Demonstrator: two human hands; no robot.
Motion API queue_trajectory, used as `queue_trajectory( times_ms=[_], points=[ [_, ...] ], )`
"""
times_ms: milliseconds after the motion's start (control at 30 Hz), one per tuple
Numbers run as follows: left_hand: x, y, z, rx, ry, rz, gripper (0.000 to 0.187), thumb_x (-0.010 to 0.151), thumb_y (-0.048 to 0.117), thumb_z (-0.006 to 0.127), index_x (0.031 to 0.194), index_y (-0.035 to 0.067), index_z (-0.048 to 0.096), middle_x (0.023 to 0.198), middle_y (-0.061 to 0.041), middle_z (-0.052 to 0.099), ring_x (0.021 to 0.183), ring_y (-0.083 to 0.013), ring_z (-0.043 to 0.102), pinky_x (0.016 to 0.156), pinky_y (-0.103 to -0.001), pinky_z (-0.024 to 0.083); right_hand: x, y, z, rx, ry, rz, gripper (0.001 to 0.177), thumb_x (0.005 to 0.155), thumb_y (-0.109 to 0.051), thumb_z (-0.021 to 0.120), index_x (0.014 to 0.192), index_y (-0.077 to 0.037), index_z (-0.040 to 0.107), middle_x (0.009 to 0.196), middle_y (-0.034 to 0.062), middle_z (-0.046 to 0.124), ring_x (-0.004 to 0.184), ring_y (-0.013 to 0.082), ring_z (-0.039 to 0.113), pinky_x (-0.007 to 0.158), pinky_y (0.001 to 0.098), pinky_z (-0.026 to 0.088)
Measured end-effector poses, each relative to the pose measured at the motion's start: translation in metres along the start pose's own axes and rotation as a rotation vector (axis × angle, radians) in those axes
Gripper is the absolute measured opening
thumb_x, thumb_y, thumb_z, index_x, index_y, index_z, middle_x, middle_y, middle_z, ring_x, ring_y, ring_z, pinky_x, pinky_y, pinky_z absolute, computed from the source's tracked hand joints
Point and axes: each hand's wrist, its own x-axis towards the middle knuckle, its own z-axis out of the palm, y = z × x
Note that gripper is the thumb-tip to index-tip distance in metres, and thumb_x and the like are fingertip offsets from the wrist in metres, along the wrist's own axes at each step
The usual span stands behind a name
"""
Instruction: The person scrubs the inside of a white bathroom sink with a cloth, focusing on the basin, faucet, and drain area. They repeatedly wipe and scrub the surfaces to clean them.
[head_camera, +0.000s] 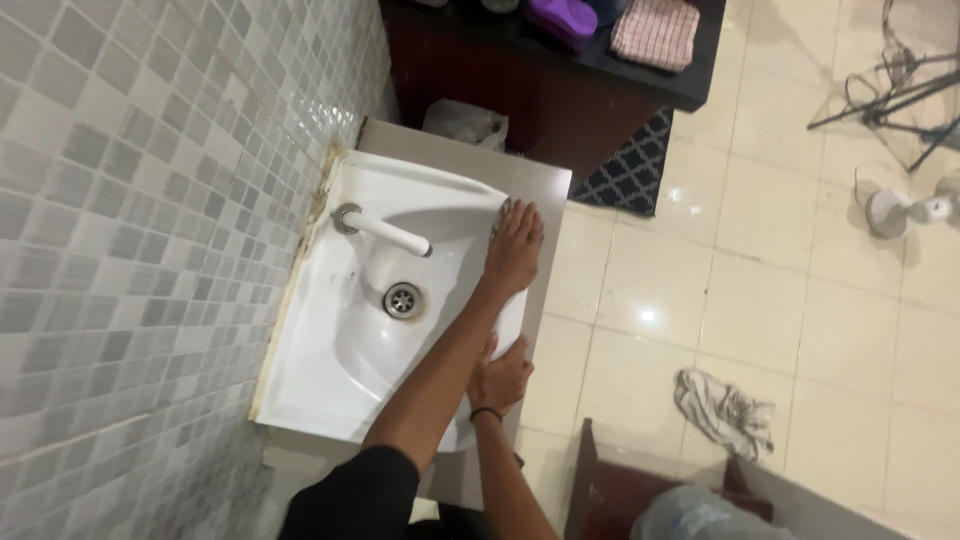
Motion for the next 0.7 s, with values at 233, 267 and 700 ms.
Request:
queue_trajectory(
  times_ms=[233,267,700],
  points=[
    [-0.133,0.022,-0.018,-0.269,0.062,-0.063,0.060,0.099,0.017,0.058,0.153,0.000,0.042,0.163,-0.018,0.034,0.152,-0.0413,0.027,0.125,-0.048,0.024,0.007,0.043,0.020,0.195,-0.081,-0.042,0.071,0.089,-0.046,0.061,0.149,-0.013,0.044,0.129,0.0225,0.058,0.116,0.0403,0.055,0.095,0.0511,0.049],
    [-0.155,0.030,-0.023,-0.373,-0.033,-0.187,0.064,0.094,0.017,0.059,0.153,0.001,0.040,0.162,-0.019,0.033,0.150,-0.0429,0.024,0.120,-0.047,0.024,0.006,0.053,0.024,0.239,-0.074,-0.138,0.079,0.082,-0.044,0.069,0.149,-0.011,0.043,0.128,0.0216,0.058,0.117,0.0396,0.054,0.094,0.0500,0.049],
    [-0.140,0.056,0.000,0.034,0.321,-0.047,0.050,0.098,0.001,0.050,0.147,-0.002,0.049,0.156,-0.018,0.046,0.149,-0.0437,0.035,0.127,-0.055,0.026,0.077,0.156,-0.113,0.418,-0.519,-0.249,0.036,0.107,-0.024,0.045,0.127,-0.002,0.065,0.102,0.0162,0.079,0.086,0.0215,0.075,0.079,0.0354,0.061]
  ],
)
